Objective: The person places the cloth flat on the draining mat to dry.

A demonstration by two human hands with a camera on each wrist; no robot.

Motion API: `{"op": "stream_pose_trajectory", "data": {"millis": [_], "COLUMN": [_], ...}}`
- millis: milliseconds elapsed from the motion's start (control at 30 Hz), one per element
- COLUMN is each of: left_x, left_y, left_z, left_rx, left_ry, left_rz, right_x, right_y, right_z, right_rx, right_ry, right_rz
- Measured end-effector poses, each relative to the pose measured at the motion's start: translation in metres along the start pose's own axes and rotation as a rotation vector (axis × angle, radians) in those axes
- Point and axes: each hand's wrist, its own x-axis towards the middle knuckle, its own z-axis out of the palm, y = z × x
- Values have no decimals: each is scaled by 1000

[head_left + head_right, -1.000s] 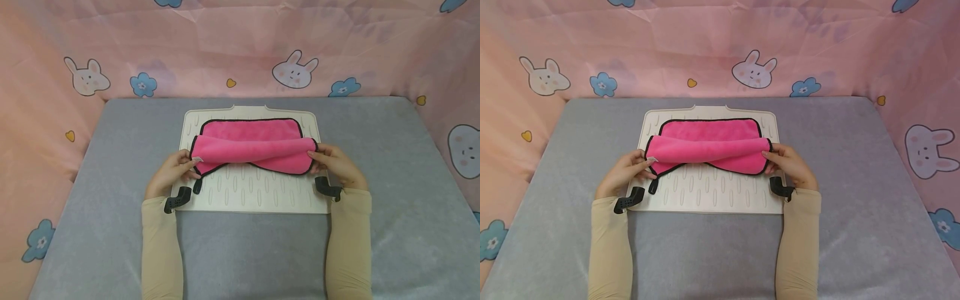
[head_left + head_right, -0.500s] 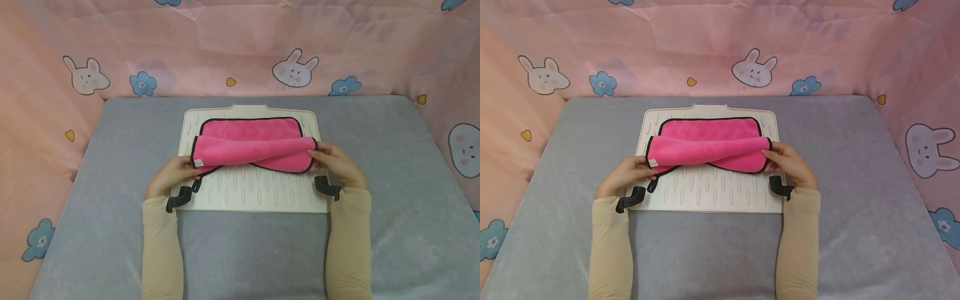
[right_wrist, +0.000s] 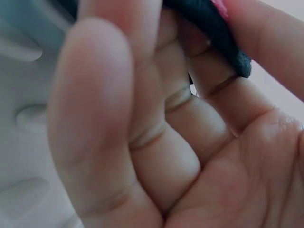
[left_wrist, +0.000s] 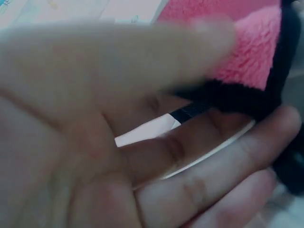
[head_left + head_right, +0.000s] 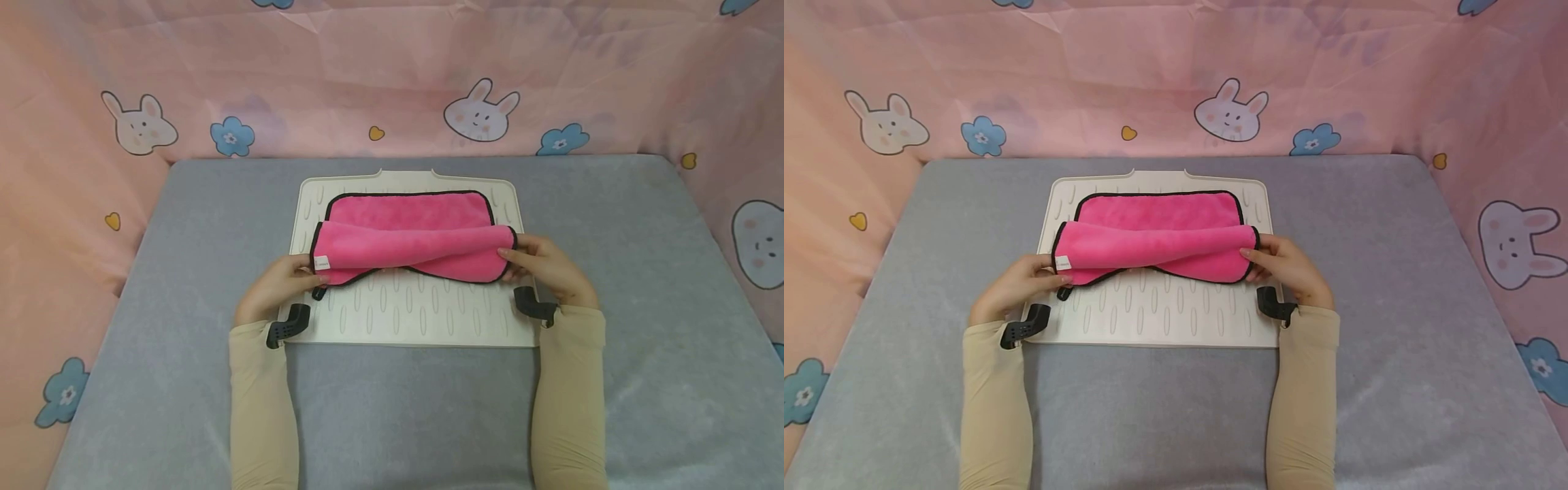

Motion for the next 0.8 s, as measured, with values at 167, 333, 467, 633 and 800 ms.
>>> {"op": "stream_pose_trajectory", "data": {"millis": [167, 333, 467, 633, 800], "left_x": [-4, -5, -4, -3, -2], "left_y": [1, 2, 0, -2, -3], "left_z": [-3, -4, -3, -2, -2], "left_rx": [-86, -217, -247, -207, -127], "left_ry": [-43, -95, -129, -191, -203], "left_rz": [12, 10, 9, -22, -25], "right_x": [-1, -3, -3, -4, -6], "right_y": [-1, -2, 0, 0, 0], "right_z": [0, -1, -1, -3, -4], "right_rx": [6, -4, -32, -52, -58], "right_ry": [-10, -21, -36, -65, -90], "right_rz": [3, 6, 15, 25, 31]}}
